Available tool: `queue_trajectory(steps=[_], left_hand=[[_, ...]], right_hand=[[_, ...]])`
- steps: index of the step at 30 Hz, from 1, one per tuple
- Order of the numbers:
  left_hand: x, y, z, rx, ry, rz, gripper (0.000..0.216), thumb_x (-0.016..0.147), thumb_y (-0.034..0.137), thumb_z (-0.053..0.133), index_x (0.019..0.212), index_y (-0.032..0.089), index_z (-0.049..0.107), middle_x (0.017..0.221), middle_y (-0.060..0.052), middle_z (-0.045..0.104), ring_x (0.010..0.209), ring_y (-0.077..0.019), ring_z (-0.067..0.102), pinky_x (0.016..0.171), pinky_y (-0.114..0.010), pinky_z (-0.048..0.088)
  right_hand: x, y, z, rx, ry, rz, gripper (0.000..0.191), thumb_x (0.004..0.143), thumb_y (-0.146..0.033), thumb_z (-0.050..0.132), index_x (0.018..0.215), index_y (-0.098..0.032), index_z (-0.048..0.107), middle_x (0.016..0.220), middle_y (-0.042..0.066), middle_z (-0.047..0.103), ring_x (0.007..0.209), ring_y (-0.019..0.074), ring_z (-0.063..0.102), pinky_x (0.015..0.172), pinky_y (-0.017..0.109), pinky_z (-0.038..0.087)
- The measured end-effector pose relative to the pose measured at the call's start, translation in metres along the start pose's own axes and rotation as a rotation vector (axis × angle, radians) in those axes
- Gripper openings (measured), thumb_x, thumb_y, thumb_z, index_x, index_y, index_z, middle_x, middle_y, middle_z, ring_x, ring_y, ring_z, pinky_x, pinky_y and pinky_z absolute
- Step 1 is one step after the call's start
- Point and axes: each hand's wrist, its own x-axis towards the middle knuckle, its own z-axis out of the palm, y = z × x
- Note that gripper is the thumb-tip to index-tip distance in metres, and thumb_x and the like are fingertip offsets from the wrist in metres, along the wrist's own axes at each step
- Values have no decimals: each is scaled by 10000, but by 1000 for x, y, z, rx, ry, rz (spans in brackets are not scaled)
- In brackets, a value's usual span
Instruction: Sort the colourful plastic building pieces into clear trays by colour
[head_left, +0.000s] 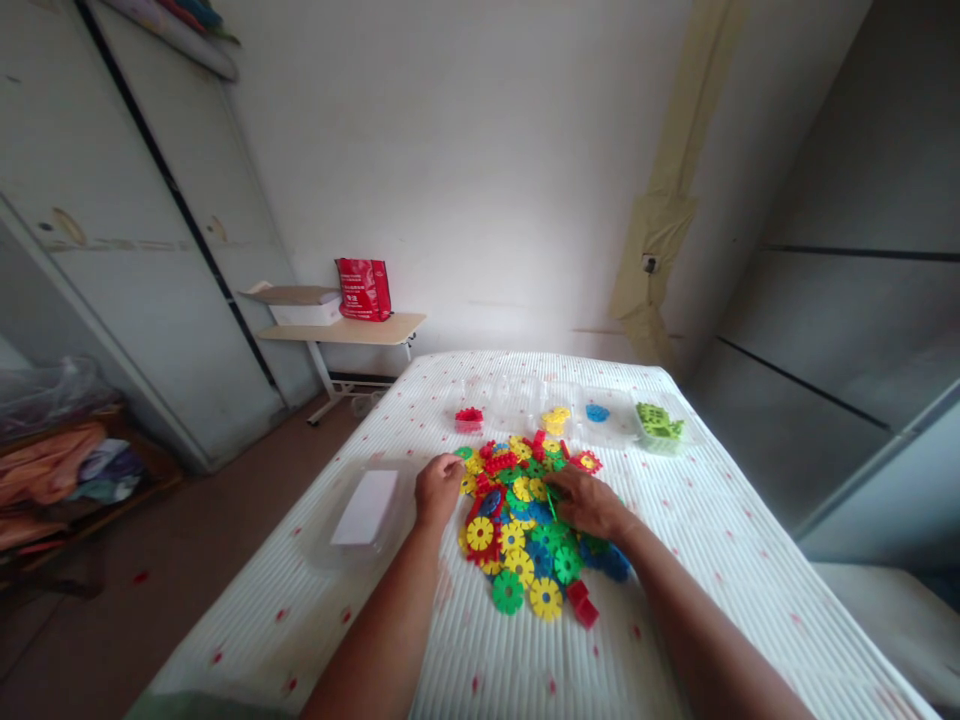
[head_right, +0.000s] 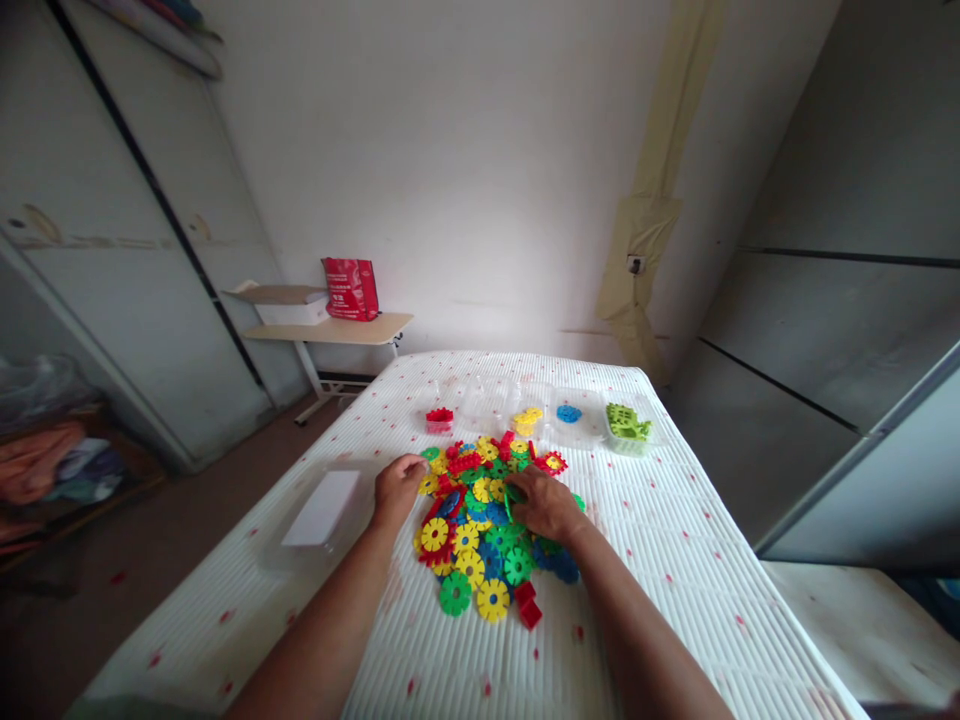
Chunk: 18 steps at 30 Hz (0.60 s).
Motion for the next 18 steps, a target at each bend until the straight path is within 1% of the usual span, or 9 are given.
queue_trajectory(steps=[5, 10, 15, 18], left_hand=[[0, 0, 0, 5, -1, -2, 195, 722, 288, 494, 757, 180, 652, 762, -21, 684, 730, -161, 614, 685, -246, 452], [1, -1, 1, 4, 0, 0, 198, 721, 297, 494, 762, 180, 649, 766, -24, 682, 736, -165, 613, 694, -253, 448], [1, -2, 1, 10, 0, 2, 199, 717, 300, 494, 759, 183, 649, 765, -22, 681, 738, -167, 611, 700, -256, 446], [1, -2, 1, 11, -1, 3, 199, 717, 294, 488, 754, 184, 649, 758, -22, 680, 726, -164, 609, 688, -252, 445]], right_hand=[[5, 7, -1, 56, -36, 21, 422, 667, -164, 569, 1083, -202, 626, 947, 47, 594, 799, 162, 560, 675, 247, 417], [7, 8, -3, 89, -79, 62, 479, 632, -157, 608, 1110, -186, 608, 972, 52, 582, 823, 166, 559, 700, 257, 429], [7, 5, -4, 50, -25, 59, 379, 641, -174, 603, 1019, -155, 617, 916, 51, 589, 772, 159, 549, 649, 243, 410], [1, -1, -7, 47, 33, 96, 323, 683, -224, 594, 995, -142, 592, 861, 42, 604, 725, 150, 551, 611, 234, 391]])
